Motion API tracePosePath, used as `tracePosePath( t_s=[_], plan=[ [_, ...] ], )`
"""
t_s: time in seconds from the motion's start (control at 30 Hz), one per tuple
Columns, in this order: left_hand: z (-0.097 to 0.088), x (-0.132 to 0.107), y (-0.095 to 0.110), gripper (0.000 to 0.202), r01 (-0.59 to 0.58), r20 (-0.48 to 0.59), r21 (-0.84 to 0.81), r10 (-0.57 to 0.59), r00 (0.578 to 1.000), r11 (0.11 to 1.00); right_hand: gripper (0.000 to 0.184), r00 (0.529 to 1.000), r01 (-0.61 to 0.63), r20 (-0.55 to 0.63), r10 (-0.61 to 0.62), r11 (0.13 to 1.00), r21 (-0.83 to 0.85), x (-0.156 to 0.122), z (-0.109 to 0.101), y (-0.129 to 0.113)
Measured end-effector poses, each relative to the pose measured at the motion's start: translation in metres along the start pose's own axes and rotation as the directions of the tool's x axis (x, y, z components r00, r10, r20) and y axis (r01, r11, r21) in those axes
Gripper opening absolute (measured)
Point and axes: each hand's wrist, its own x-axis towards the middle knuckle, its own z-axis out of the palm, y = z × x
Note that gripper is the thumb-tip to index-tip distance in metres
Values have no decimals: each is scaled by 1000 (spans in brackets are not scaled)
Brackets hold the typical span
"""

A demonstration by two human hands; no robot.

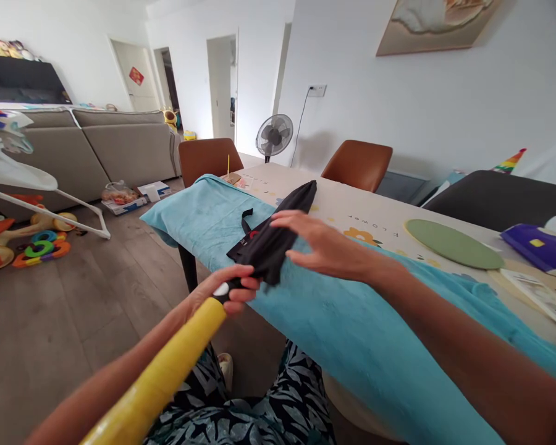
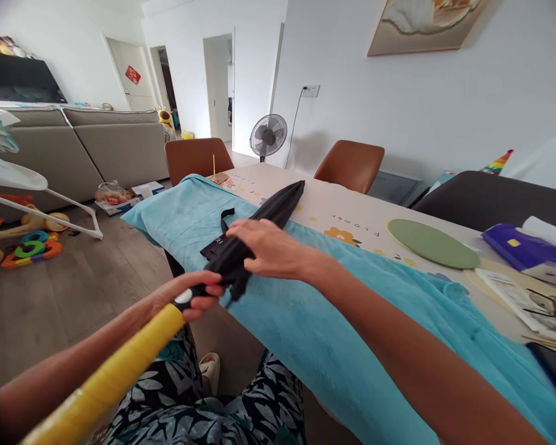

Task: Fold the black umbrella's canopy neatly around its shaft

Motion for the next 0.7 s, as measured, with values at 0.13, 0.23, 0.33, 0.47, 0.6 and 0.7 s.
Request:
tracePosePath(
  t_s=[0.13,0.23,0.33,0.47,0.6,0.7],
  plan=[
    [-6,4,-11,11,-101,115,-310,143,983,945,42,923,-169,-339,183,983,69,-27,-21,2],
    [0,16,-30,8,-53,70,-285,76,995,957,36,922,-200,-324,214,977,74,-39,-12,6],
    [6,23,-40,10,-70,78,-319,100,992,945,31,951,-192,-230,207,978,87,-46,8,7],
    [5,23,-41,20,-79,98,-328,117,988,941,31,959,-190,-184,214,972,141,-52,24,2],
    [1,25,-42,20,-78,136,-385,140,981,920,43,938,-306,-120,326,939,157,-53,31,0],
    [1,28,-44,22,-75,153,-449,159,975,890,53,878,-461,-64,474,874,154,-51,39,4]
  ],
)
